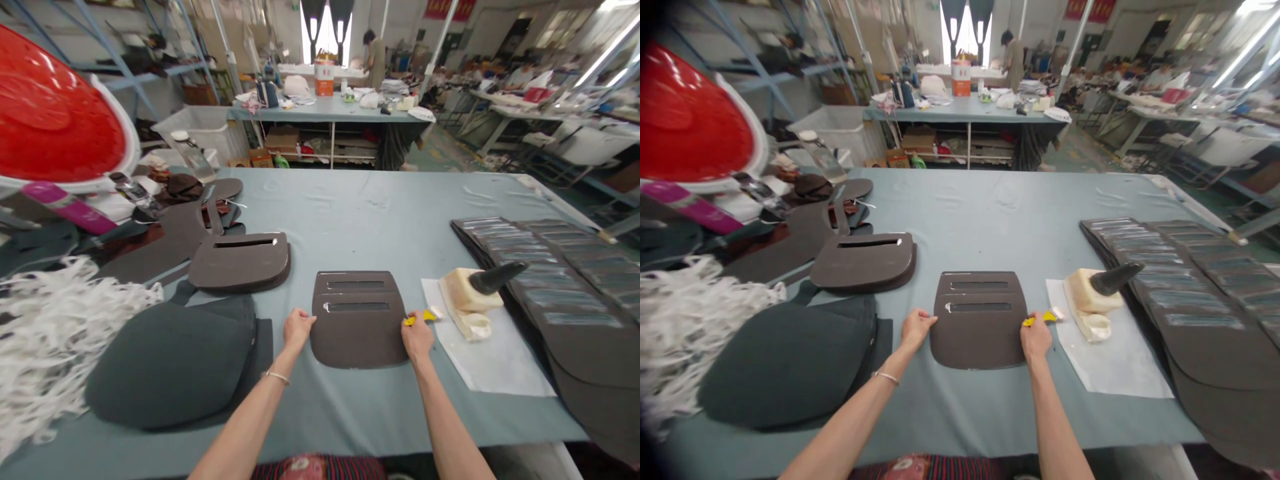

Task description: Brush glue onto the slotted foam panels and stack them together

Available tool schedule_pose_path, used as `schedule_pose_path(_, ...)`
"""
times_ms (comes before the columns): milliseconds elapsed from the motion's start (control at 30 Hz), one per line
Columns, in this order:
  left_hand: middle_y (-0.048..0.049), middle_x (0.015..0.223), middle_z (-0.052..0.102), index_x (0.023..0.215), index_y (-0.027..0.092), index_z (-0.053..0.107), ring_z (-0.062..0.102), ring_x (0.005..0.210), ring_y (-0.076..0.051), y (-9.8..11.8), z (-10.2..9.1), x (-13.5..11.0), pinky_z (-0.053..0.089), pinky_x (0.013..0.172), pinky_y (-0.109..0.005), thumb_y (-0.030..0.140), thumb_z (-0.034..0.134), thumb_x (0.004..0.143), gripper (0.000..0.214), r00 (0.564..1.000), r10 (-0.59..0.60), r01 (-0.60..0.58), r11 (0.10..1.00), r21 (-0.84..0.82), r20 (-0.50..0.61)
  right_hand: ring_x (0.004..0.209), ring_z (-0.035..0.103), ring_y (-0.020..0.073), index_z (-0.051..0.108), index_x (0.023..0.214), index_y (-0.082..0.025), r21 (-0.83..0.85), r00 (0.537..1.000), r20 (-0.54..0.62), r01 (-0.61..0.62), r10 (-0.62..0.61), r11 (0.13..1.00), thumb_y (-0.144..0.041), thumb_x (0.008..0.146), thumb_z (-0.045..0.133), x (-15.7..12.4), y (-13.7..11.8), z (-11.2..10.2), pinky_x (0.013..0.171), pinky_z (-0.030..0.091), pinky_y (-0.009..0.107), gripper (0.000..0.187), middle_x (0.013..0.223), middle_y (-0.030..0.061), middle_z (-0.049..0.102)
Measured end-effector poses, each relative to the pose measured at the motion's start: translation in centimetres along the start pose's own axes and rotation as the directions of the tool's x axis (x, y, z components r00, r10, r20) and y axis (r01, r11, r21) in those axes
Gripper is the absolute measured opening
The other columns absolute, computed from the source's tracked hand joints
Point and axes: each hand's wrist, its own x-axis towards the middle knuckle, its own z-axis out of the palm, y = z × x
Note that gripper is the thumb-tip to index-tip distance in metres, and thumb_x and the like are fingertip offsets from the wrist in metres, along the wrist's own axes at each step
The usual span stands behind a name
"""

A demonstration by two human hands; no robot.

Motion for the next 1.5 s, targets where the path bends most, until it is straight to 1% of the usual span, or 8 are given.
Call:
schedule_pose_path(200,-0.0017,0.078,0.069,0.075,0.023,0.054,0.063,0.072,-0.017,-0.2,0.0,-0.1,0.041,0.064,-0.026,0.037,0.068,0.067,0.021,1.0,0.017,-0.017,1.0,-0.004,0.0,0.078,0.062,0.0194,0.054,0.11,-0.023,0.003,1.0,0.025,-0.005,0.005,1.0,-0.031,0.088,0.042,-0.1,-0.1,-0.4,0.067,0.039,0.027,0.026,0.085,0.006,0.065)
schedule_pose_path(400,-0.0006,0.075,0.068,0.074,0.022,0.054,0.062,0.068,-0.015,-0.5,0.2,0.0,0.041,0.062,-0.024,0.035,0.069,0.065,0.022,0.999,0.038,-0.038,0.999,-0.026,-0.002,0.079,0.063,0.021,0.054,0.111,-0.023,0.007,0.999,0.045,0.011,-0.011,1.0,-0.031,0.088,0.04,0.0,0.1,-0.5,0.067,0.04,0.028,0.028,0.085,0.0069,0.065)
schedule_pose_path(500,0.0,0.072,0.068,0.073,0.021,0.054,0.061,0.065,-0.014,-0.5,0.2,0.1,0.041,0.06,-0.023,0.033,0.07,0.065,0.022,0.999,0.04,-0.04,0.999,-0.029,0.003,0.079,0.063,0.0215,0.054,0.111,-0.023,0.001,0.998,0.062,-0.004,0.004,1.0,-0.032,0.088,0.04,0.0,0.0,-0.7,0.067,0.041,0.028,0.028,0.084,0.0072,0.065)
schedule_pose_path(767,0.0012,0.072,0.066,0.079,0.022,0.054,0.059,0.067,-0.013,0.6,0.1,-0.9,0.037,0.061,-0.023,0.025,0.066,0.069,0.016,0.995,0.094,-0.094,0.995,0.025,-0.025,0.081,0.063,0.0226,0.053,0.113,-0.024,-0.002,0.994,0.109,-0.014,0.014,1.0,-0.032,0.087,0.041,0.4,-0.2,-0.7,0.066,0.042,0.029,0.029,0.089,0.0077,0.065)
schedule_pose_path(900,0.0002,0.073,0.065,0.081,0.022,0.055,0.059,0.068,-0.013,1.3,0.1,-1.1,0.036,0.06,-0.024,0.026,0.065,0.072,0.014,0.994,0.097,-0.095,0.995,0.04,-0.043,0.081,0.063,0.0224,0.053,0.112,-0.025,-0.001,0.991,0.135,0.004,-0.004,1.0,-0.034,0.088,0.04,0.7,-0.2,-0.8,0.066,0.043,0.029,0.029,0.089,0.0076,0.065)
schedule_pose_path(1133,-0.0004,0.075,0.065,0.08,0.021,0.054,0.059,0.068,-0.012,1.3,0.2,-0.4,0.037,0.062,-0.022,0.026,0.063,0.074,0.012,0.994,0.11,-0.11,0.994,0.003,-0.019,0.08,0.063,0.0229,0.054,0.112,-0.023,-0.011,0.995,0.101,0.001,0.0,1.0,-0.036,0.087,0.042,0.6,-0.1,-0.9,0.066,0.042,0.029,0.031,0.087,0.0081,0.065)
schedule_pose_path(1333,0.0005,0.072,0.064,0.078,0.02,0.056,0.058,0.067,-0.011,1.0,0.4,0.0,0.039,0.063,-0.022,0.024,0.065,0.071,0.012,0.994,0.107,-0.107,0.994,-0.017,-0.009,0.08,0.063,0.0216,0.055,0.111,-0.022,-0.014,0.993,0.116,-0.008,0.01,1.0,-0.034,0.087,0.043,0.6,-0.2,-0.9,0.067,0.042,0.029,0.03,0.087,0.0084,0.064)
schedule_pose_path(1500,0.0005,0.072,0.064,0.077,0.02,0.056,0.058,0.068,-0.012,1.1,0.2,-0.1,0.04,0.065,-0.023,0.026,0.066,0.071,0.013,0.994,0.113,-0.113,0.993,-0.025,-0.007,0.08,0.063,0.0218,0.055,0.11,-0.022,-0.014,0.995,0.104,0.003,-0.001,1.0,-0.035,0.087,0.042,0.6,-0.2,-1.1,0.066,0.041,0.028,0.03,0.084,0.0073,0.065)
